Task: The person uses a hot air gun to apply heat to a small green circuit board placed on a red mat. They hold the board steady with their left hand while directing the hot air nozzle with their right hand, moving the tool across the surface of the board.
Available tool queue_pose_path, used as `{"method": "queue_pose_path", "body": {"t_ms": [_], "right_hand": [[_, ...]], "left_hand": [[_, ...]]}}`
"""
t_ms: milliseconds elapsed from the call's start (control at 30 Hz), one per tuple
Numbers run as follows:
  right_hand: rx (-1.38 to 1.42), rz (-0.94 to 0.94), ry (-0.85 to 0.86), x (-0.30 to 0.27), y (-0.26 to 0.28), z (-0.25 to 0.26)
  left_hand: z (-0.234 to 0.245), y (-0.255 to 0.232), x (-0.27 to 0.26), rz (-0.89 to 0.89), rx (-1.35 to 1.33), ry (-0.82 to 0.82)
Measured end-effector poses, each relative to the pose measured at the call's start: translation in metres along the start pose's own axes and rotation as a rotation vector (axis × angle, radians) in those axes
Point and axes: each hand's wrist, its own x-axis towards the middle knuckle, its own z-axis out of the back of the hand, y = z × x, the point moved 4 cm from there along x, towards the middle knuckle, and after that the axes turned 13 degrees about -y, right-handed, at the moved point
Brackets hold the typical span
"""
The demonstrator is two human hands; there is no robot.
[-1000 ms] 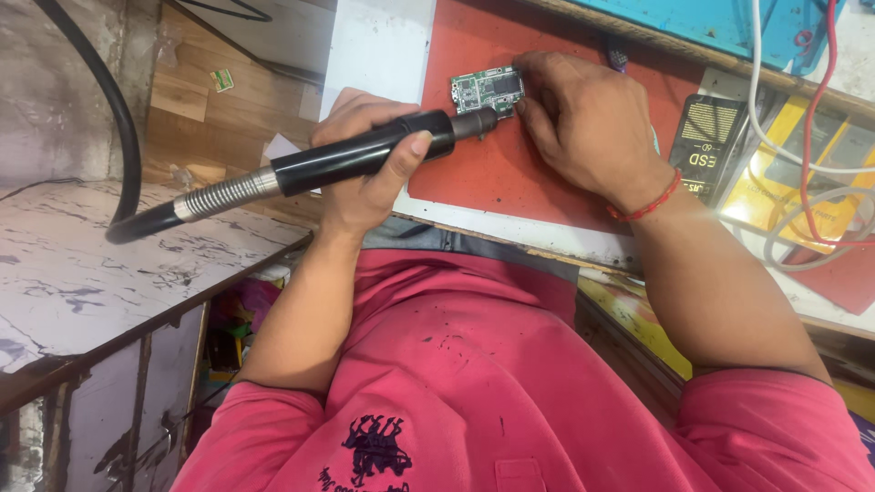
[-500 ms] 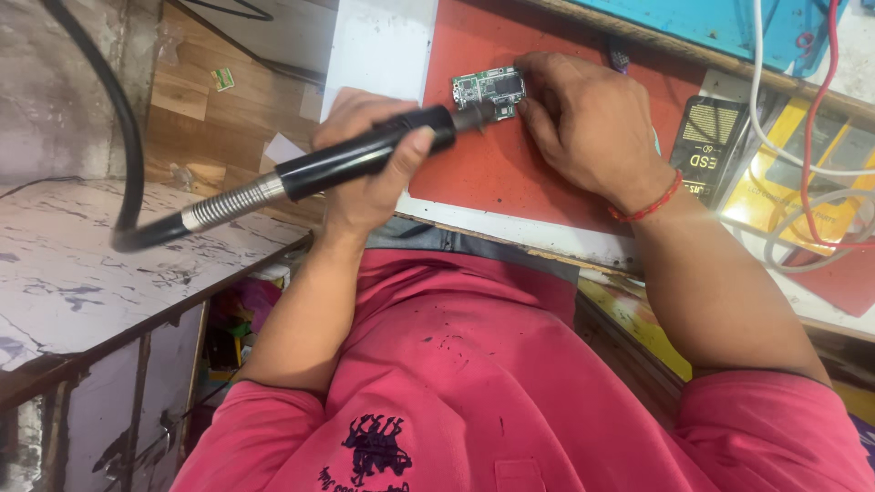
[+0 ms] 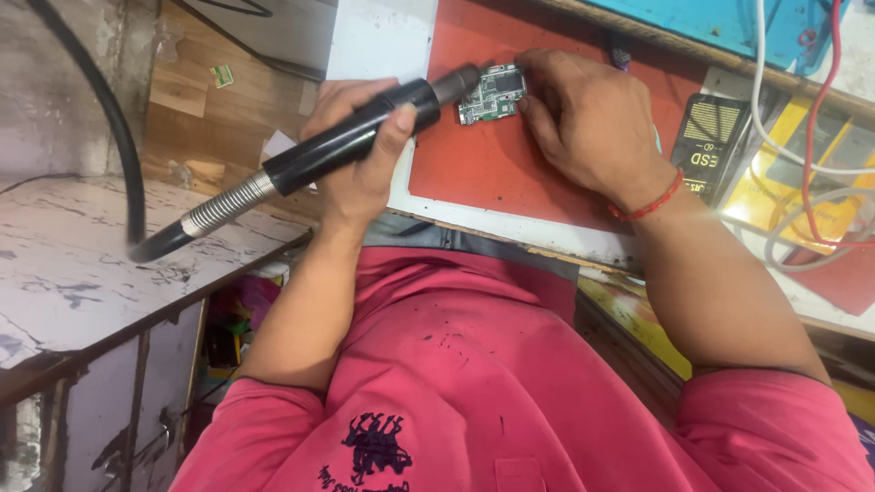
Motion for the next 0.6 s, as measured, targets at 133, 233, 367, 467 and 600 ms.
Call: {"method": "queue_pose_path", "body": {"t_ms": [133, 233, 367, 467, 600], "right_hand": [[-0.009, -0.004, 0.001, 0.0019, 0.0017, 0.0005], [0.002, 0.005, -0.011, 0.0018, 0.0028, 0.0013], [0.01, -0.014, 0.006, 0.0023, 0.0017, 0.0015], [0.014, -0.013, 0.003, 0.0018, 0.0024, 0.0013], [0.0, -0.022, 0.018, 0.0028, 0.0022, 0.0017]], "left_hand": [[-0.0023, -0.0019, 0.0021, -0.009, -0.047, 0.078], [-0.0003, -0.0013, 0.0029, 0.011, -0.001, 0.046], [-0.0023, -0.0013, -0.0002, -0.006, -0.041, 0.06], [-0.0003, 0.0008, -0.0014, 0.02, -0.043, 0.038], [-0.0041, -0.0002, -0.0009, -0.026, -0.036, 0.068]]}}
